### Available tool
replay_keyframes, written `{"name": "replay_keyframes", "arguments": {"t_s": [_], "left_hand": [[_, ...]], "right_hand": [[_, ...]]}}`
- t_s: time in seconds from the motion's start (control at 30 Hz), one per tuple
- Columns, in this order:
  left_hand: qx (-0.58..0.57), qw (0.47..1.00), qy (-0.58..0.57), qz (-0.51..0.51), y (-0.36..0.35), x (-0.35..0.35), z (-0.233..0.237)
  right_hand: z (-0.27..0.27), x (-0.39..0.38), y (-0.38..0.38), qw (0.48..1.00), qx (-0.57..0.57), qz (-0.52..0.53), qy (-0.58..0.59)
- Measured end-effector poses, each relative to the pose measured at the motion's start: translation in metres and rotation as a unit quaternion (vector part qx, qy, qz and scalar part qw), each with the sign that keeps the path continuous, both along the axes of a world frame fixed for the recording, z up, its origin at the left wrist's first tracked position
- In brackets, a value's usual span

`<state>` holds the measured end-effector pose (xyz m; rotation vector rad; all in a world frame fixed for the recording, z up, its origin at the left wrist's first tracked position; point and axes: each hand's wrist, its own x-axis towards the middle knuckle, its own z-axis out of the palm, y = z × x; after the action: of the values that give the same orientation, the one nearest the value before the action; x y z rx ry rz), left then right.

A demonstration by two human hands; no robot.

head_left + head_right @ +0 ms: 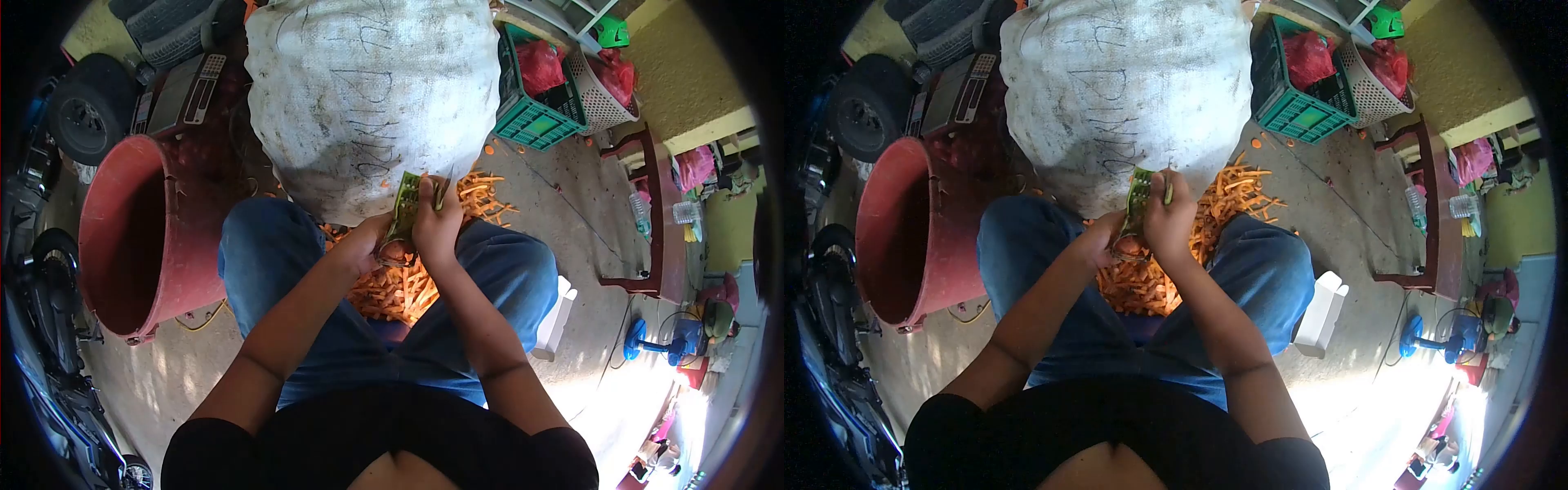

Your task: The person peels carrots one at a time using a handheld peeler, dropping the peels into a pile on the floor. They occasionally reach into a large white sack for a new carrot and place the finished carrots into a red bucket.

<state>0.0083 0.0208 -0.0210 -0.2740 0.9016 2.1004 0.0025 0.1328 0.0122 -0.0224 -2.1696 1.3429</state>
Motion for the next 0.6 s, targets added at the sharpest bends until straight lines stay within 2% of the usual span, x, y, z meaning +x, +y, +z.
{"name": "replay_keyframes", "arguments": {"t_s": [0.03, 0.1, 0.13, 0.17, 0.2, 0.23, 0.27, 0.33, 0.4, 0.43, 0.47, 0.5, 0.53, 0.6], "left_hand": [[-0.001, 1.000, 0.000, 0.001, 0.000, 0.000, 0.005], [-0.022, 0.995, 0.051, -0.088, -0.001, 0.002, 0.018], [-0.020, 0.994, 0.052, -0.090, 0.000, 0.004, 0.020], [-0.025, 0.988, 0.067, -0.136, 0.000, 0.009, 0.021], [-0.030, 0.979, 0.082, -0.182, 0.000, 0.012, 0.023], [-0.030, 0.979, 0.082, -0.183, 0.000, 0.014, 0.029], [-0.013, 0.977, 0.083, -0.196, 0.000, 0.016, 0.037], [0.010, 0.974, 0.084, -0.210, 0.001, 0.015, 0.039], [-0.031, 0.993, 0.044, -0.104, 0.001, 0.009, 0.031], [-0.032, 0.993, 0.043, -0.101, 0.002, 0.005, 0.020], [-0.017, 0.996, 0.040, -0.076, 0.002, 0.000, 0.006], [-0.002, 0.998, 0.038, -0.051, 0.002, -0.002, -0.001], [-0.072, 0.997, -0.004, -0.012, 0.004, -0.001, 0.020], [-0.035, 0.999, -0.010, 0.007, 0.004, -0.001, 0.011]], "right_hand": [[-0.001, -0.004, 0.003, 1.000, -0.001, 0.001, 0.000], [-0.002, -0.018, 0.025, 0.990, -0.045, -0.097, -0.094], [-0.005, -0.030, 0.045, 0.985, -0.051, -0.149, -0.075], [-0.007, -0.043, 0.068, 0.976, -0.056, -0.202, -0.056], [-0.005, -0.051, 0.091, 0.953, -0.081, -0.275, -0.096], [-0.002, -0.055, 0.105, 0.922, -0.107, -0.346, -0.135], [-0.003, -0.055, 0.110, 0.922, -0.108, -0.346, -0.135], [-0.003, -0.050, 0.117, 0.922, -0.274, -0.271, -0.024], [-0.013, -0.046, 0.099, 0.949, -0.244, -0.199, -0.023], [0.011, -0.031, 0.069, 0.947, -0.269, -0.149, -0.090], [0.010, -0.022, 0.054, 0.948, -0.279, -0.085, -0.128], [-0.001, -0.016, 0.041, 0.965, -0.242, -0.036, -0.096], [0.003, -0.008, 0.024, 0.968, -0.233, 0.003, -0.096], [0.000, -0.001, 0.006, 0.992, -0.098, 0.000, -0.077]]}}
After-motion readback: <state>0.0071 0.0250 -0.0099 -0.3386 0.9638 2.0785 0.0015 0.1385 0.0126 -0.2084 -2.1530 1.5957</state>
